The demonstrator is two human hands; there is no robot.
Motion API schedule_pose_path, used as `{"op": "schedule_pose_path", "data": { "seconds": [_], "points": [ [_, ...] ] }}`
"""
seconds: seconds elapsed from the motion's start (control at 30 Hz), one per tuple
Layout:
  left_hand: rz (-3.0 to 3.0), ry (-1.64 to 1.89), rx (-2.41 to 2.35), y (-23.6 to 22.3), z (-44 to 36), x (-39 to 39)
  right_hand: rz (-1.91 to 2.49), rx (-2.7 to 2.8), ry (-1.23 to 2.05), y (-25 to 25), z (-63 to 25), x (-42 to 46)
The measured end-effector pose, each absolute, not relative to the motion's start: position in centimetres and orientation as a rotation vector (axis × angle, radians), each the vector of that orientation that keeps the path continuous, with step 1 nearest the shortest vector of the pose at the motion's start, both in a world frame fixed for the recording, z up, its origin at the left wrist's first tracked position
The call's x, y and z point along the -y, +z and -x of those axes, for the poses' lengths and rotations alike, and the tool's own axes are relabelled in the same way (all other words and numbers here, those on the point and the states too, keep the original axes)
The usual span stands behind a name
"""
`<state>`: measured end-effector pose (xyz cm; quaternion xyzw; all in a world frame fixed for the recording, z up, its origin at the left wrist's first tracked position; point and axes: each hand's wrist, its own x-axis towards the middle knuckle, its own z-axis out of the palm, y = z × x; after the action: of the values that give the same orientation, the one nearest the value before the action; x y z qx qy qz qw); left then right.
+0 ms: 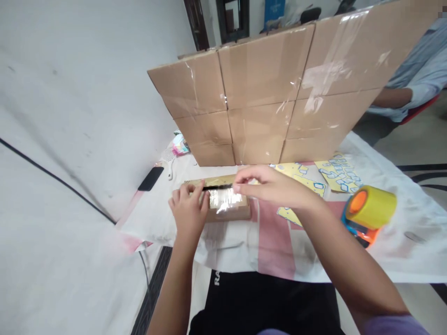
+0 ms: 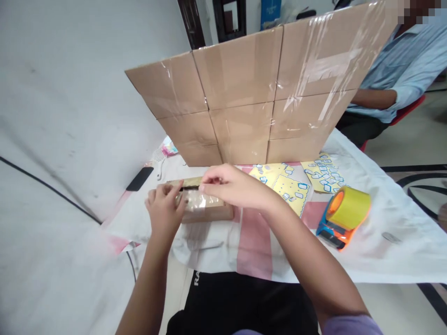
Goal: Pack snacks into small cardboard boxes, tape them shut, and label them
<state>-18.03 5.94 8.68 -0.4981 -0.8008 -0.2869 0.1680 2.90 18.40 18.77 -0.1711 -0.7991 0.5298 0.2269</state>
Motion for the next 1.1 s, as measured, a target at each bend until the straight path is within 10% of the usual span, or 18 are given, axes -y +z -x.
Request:
{"op": "schedule_pose_path", "data": {
  "seconds": [0.13, 0.37, 1.1],
  "points": [
    [1.501, -0.681, 2.239, 7.7, 18.9, -6.9, 0.209, 2.294, 1.745, 15.5, 2.8, -20.8],
    [1.752, -0.558, 2.296, 6.9, 19.7, -5.9, 0.555, 2.545, 0.841, 11.3, 7.0, -21.9],
    [1.965, -0.681, 1.795, 5.9, 19.9, -4.7, 0.877, 2.722, 0.401, 12.1, 7.9, -20.9]
  ]
}}
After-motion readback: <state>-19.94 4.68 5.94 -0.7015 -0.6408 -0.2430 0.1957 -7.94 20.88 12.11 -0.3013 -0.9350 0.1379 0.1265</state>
